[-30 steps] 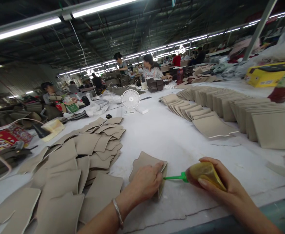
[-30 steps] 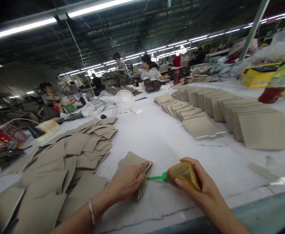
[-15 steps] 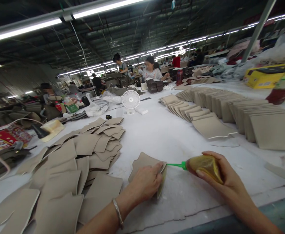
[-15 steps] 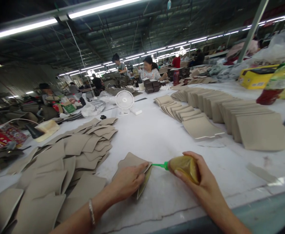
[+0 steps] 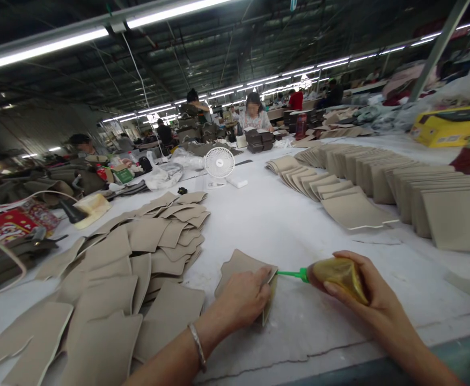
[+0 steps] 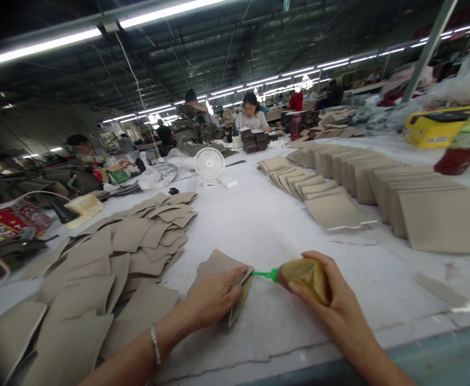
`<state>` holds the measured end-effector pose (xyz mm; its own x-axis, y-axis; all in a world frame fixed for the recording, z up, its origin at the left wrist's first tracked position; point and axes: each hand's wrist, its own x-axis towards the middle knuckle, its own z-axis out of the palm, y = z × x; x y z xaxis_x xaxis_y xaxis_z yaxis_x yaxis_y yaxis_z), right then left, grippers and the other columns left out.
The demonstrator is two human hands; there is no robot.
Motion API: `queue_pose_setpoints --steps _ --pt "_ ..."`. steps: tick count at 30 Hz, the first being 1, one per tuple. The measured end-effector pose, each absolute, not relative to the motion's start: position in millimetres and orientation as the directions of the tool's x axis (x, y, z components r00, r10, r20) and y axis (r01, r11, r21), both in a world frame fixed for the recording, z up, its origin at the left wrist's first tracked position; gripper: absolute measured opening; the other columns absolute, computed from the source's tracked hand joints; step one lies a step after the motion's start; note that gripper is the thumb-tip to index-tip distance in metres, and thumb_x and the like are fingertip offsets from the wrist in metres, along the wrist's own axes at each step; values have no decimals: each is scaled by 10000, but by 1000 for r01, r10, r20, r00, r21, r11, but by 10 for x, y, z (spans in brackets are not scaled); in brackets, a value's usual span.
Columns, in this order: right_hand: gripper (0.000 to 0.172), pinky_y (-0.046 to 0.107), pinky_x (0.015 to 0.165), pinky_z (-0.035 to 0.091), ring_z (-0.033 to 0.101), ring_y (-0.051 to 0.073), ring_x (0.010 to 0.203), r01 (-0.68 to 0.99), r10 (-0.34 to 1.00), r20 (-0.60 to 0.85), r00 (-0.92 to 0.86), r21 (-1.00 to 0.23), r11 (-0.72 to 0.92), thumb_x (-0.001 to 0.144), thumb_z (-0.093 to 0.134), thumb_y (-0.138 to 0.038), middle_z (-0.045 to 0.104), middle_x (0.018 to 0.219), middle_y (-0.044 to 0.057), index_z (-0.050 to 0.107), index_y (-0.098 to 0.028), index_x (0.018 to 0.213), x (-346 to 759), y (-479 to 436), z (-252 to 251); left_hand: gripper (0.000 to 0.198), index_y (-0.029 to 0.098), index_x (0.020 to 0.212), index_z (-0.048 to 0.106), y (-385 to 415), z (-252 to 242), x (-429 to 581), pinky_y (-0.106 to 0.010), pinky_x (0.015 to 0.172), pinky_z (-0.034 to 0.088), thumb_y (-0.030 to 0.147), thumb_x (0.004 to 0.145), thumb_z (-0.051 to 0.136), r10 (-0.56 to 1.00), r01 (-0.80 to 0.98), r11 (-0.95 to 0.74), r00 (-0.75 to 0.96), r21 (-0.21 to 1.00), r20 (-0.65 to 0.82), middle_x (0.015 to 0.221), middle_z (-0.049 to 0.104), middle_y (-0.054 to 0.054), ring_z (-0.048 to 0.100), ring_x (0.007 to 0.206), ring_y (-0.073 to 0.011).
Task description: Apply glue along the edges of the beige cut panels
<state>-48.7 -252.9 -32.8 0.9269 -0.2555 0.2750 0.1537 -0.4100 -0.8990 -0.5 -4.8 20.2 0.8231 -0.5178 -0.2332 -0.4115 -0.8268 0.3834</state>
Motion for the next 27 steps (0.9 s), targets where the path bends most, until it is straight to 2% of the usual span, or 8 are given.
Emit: queue_pose_setpoints --steps 4,8,14,18,20,23,25,27 --pt "559 344 738 505 620 278 855 83 -207 156 966 -943 -322 764 695 -559 626 969 23 469 -271 1187 -616 -2466 -337 509 241 1401 447 -34 176 12 -427 947 459 292 917 298 -521 -408 -815 827 410 -212 1244 625 -98 609 1090 -288" --pt "526 333 800 460 610 274 901 -6 -180 25 983 -985 -171 797 645 -570 630 974 14 464 -271 1190 -810 -2310 -282 531 229 1413 437 -22 153 24 -404 976 441 278 897 318 -521 -403 -806 830 434 -196 1280 605 -91 593 1121 -278" --pt "551 306 774 454 598 258 876 -4 -276 52 960 -980 -200 762 669 -582 628 942 -1 482 -262 1170 -856 -2181 -164 546 219 1414 439 -29 172 11 -438 950 454 276 884 322 -501 -376 -817 838 436 -215 1245 625 -108 603 1097 -302" --pt "582 315 799 502 628 274 895 -41 -243 -13 970 -993 -111 731 705 -585 655 980 24 507 -254 1166 -929 -2166 -238 545 234 1408 445 -41 146 0 -435 948 451 267 873 348 -498 -369 -809 843 458 -201 1234 632 -100 609 1084 -298" --pt "597 366 823 533 646 302 903 -86 -195 -88 977 -996 15 728 725 -574 674 979 48 511 -247 1179 -934 -2221 -300 518 233 1387 473 -36 139 3 -404 959 442 287 885 357 -487 -347 -801 852 488 -194 1236 632 -87 601 1095 -278" --pt "552 449 809 574 645 361 969 -186 -124 -243 962 -916 356 723 732 -550 685 1065 100 581 -238 1153 -883 -2403 -398 423 224 1248 596 26 150 36 -314 932 435 313 905 364 -409 -282 -804 902 524 -141 1161 659 -60 608 1040 -221" --pt "500 441 759 600 624 380 1020 -191 -169 -342 924 -800 569 699 743 -506 657 1163 110 642 -241 1111 -845 -2564 -458 393 205 1210 604 115 152 84 -286 897 427 320 890 408 -246 -189 -863 967 469 -62 1151 633 -74 601 999 -204" --pt "444 393 722 615 620 361 1038 -118 -253 -413 875 -689 716 702 732 -452 622 1239 87 670 -253 1094 -828 -2725 -507 423 170 1232 564 228 130 155 -299 871 417 320 845 480 -84 -73 -924 996 375 -12 1165 590 -110 578 1015 -224"
